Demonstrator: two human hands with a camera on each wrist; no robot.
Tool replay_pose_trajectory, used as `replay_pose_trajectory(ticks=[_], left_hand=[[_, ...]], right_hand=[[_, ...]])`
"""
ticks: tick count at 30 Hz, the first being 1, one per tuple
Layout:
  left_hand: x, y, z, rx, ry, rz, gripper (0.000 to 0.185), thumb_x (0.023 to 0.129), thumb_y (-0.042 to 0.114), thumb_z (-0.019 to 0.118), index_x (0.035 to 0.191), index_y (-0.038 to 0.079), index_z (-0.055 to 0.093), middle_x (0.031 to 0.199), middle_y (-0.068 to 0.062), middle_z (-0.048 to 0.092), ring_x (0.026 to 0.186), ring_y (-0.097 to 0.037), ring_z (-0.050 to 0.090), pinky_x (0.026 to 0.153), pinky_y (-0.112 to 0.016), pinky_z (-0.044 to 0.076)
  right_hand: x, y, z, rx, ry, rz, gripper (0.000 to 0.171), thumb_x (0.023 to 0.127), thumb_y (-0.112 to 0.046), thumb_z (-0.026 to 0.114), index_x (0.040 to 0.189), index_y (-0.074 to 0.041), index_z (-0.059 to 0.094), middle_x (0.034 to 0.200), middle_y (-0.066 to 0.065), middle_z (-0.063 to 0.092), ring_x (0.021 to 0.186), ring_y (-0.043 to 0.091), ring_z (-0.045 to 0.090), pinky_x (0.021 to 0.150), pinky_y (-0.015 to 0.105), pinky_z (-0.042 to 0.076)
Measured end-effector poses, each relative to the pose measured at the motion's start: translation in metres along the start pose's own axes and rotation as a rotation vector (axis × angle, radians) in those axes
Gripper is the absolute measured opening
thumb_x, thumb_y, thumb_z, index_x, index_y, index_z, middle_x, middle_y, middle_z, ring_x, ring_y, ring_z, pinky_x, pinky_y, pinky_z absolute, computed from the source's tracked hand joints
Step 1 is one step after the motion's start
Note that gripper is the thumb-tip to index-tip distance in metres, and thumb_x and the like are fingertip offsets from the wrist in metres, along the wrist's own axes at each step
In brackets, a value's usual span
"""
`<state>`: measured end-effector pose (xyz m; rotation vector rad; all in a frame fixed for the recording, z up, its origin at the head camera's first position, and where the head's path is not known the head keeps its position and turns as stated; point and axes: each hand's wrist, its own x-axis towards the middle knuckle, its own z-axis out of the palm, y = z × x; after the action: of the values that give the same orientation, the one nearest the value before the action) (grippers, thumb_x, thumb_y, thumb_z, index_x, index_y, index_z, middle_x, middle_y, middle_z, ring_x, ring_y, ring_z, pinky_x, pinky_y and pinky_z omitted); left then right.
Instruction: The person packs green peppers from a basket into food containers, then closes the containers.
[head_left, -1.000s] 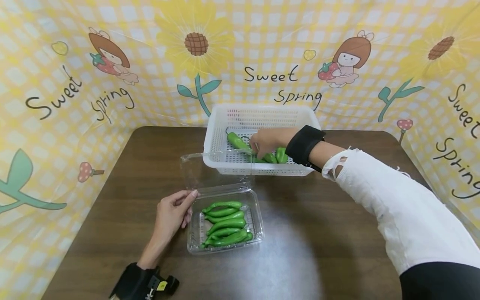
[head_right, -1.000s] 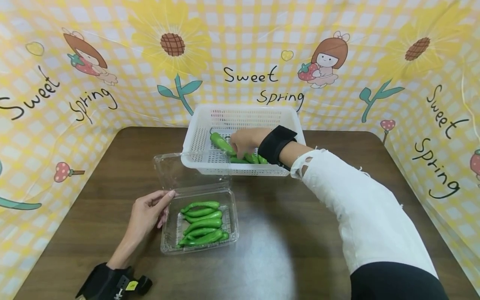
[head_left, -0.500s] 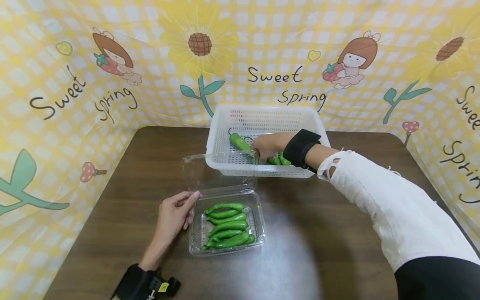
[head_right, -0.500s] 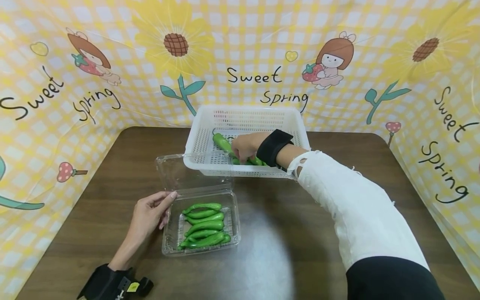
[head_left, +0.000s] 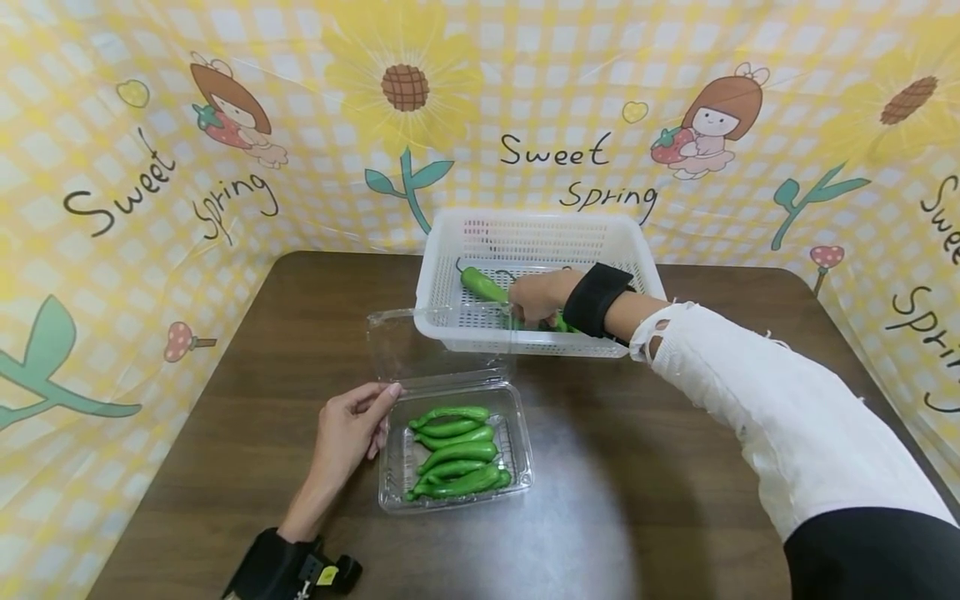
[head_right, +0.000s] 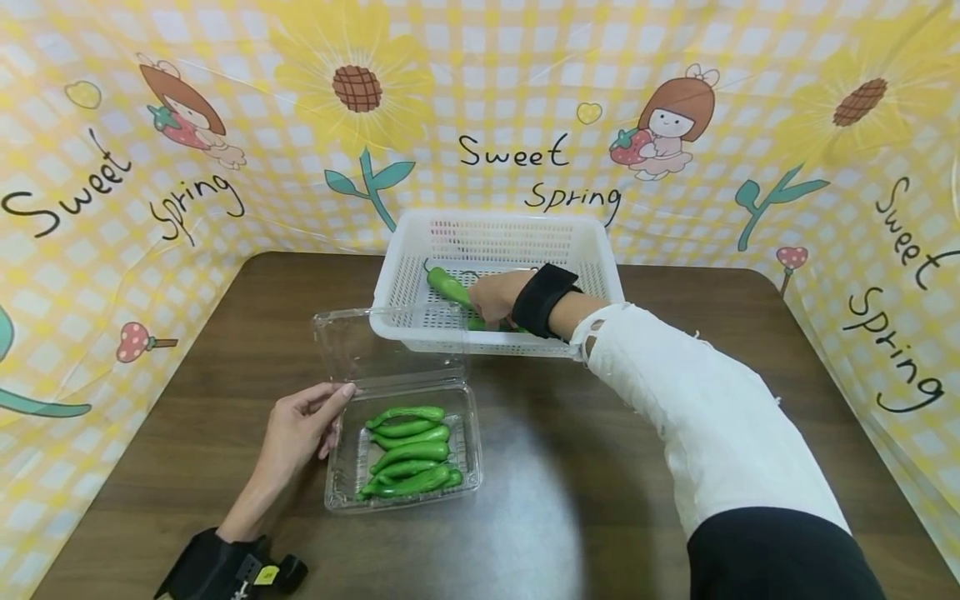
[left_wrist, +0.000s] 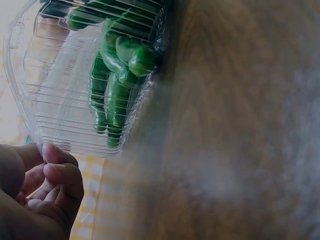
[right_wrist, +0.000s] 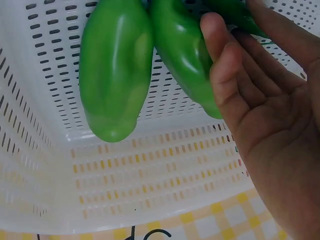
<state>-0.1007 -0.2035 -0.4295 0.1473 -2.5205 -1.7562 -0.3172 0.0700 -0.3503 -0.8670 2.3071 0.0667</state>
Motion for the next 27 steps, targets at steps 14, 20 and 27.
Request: replay_pose_trajectory(ticks=[14, 20, 27], left_hand=[[-0.001, 0.001, 0.000, -0.008, -0.008, 0.013, 0.030, 0.096, 0.041, 0.064, 0.105, 0.015, 0.075, 0.058, -0.008, 0.058, 0.039, -0.025, 0.050, 0.036, -0.030, 0.043], [-0.003, 0.000, 0.000, -0.008, -0.009, 0.009, 0.028, 0.096, 0.040, 0.064, 0.105, 0.016, 0.074, 0.059, -0.008, 0.058, 0.040, -0.024, 0.050, 0.036, -0.031, 0.044], [-0.001, 0.000, -0.002, 0.003, 0.002, 0.020, 0.027, 0.096, 0.041, 0.064, 0.105, 0.017, 0.075, 0.058, -0.007, 0.059, 0.038, -0.019, 0.050, 0.036, -0.031, 0.044]], right_hand=[[-0.005, -0.005, 0.000, 0.022, -0.008, 0.035, 0.026, 0.097, -0.010, 0.063, 0.122, -0.005, 0.056, 0.112, 0.012, 0.064, 0.070, 0.019, 0.066, 0.066, 0.026, 0.053], [-0.008, -0.003, -0.002, 0.043, 0.010, 0.024, 0.023, 0.095, -0.012, 0.066, 0.116, -0.006, 0.059, 0.110, 0.012, 0.062, 0.069, 0.016, 0.061, 0.066, 0.029, 0.054], [-0.017, -0.001, -0.010, 0.007, 0.072, 0.026, 0.022, 0.093, -0.016, 0.069, 0.110, -0.006, 0.060, 0.107, 0.011, 0.062, 0.067, 0.015, 0.060, 0.063, 0.026, 0.050]])
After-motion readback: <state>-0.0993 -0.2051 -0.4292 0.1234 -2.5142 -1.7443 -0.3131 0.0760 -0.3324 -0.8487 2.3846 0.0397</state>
